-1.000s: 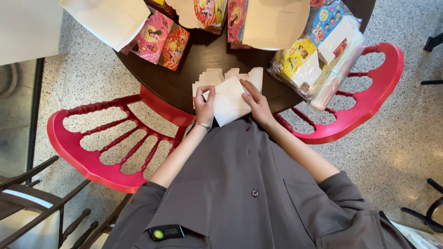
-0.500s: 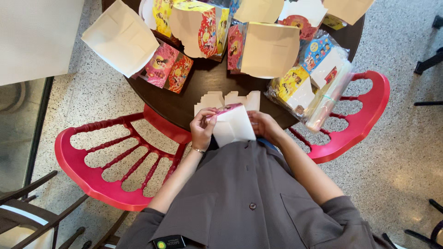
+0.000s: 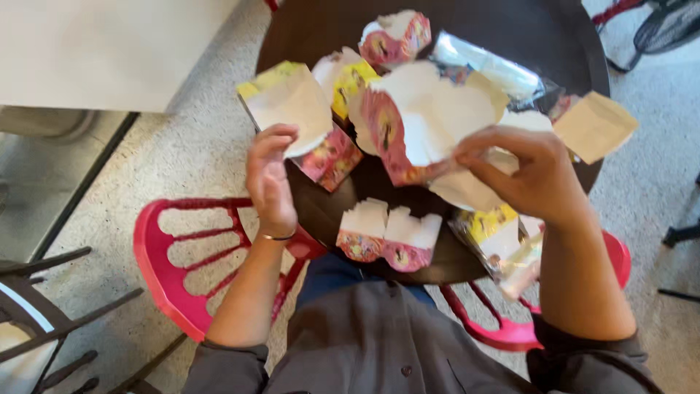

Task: The person assembles small, flat-packed, colorful paper boxes at a round table. They fold the flaps and tuck them into slots to form the box shape, then place the finished boxes on the table.

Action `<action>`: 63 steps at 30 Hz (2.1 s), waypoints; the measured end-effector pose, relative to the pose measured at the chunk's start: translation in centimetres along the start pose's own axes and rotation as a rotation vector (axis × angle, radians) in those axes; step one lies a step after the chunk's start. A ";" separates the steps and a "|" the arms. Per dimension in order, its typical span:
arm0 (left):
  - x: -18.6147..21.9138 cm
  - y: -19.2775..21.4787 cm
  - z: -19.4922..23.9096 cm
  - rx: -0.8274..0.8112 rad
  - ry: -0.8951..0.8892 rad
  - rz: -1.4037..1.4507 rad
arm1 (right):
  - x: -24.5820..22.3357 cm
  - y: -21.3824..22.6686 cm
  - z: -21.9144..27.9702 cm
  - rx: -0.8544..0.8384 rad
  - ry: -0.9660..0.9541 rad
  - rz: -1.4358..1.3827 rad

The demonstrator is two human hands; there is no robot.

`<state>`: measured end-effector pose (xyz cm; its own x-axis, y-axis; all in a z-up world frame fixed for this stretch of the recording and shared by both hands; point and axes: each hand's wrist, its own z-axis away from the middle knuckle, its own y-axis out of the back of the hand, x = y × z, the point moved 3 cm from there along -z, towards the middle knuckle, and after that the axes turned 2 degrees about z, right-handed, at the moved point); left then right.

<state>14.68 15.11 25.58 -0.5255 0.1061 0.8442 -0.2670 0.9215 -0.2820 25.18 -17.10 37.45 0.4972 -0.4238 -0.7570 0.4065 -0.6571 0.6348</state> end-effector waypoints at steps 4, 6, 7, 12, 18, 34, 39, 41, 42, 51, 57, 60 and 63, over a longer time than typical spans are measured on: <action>-3.9 10.5 -6.2 0.248 0.016 -0.109 | 2.5 -3.2 -15.8 0.052 0.167 0.181; -7.3 15.9 -7.1 0.379 0.199 -0.041 | 6.0 -7.5 -23.0 0.058 0.197 0.176; -9.5 18.2 -8.0 0.440 0.284 0.001 | 8.0 -9.8 -26.5 0.056 0.209 0.192; -18.9 26.4 -9.5 0.438 0.641 -0.153 | 18.3 -22.1 -36.2 -0.122 0.095 0.475; -26.7 29.0 -14.2 0.154 0.753 -0.320 | 23.5 -27.7 -37.4 -0.318 -0.032 0.461; -43.5 15.7 -25.2 -0.633 0.710 -0.736 | 26.1 -12.0 -30.5 -0.448 -0.231 0.882; -44.8 16.2 -25.8 -0.527 0.861 -0.485 | 23.5 -15.6 -35.6 -0.335 0.138 0.786; -44.5 16.4 -26.0 -0.375 1.049 -0.378 | 22.4 -19.1 -37.1 -0.359 0.259 0.790; -44.2 16.5 -25.9 -0.292 1.139 -0.324 | 22.0 -20.3 -37.4 -0.363 0.336 0.792; -43.5 16.7 -25.5 -0.336 0.760 -0.395 | 29.7 -15.0 -33.3 0.012 -0.378 0.714; -44.5 16.6 -24.8 -0.353 0.812 -0.295 | 37.8 -16.1 -28.7 -0.125 -0.704 0.682; -43.2 16.2 -24.6 -0.384 0.811 -0.369 | 39.7 -16.7 -28.2 -0.136 -0.661 0.693; -41.0 15.0 -24.8 -0.348 0.781 -0.392 | 39.8 -16.5 -28.2 -0.115 -0.673 0.669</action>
<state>52.24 33.84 -1.93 0.2756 -0.1315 0.9522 0.0130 0.9910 0.1331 59.90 -5.57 1.16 0.1234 -0.9826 -0.1386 0.2887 -0.0981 0.9524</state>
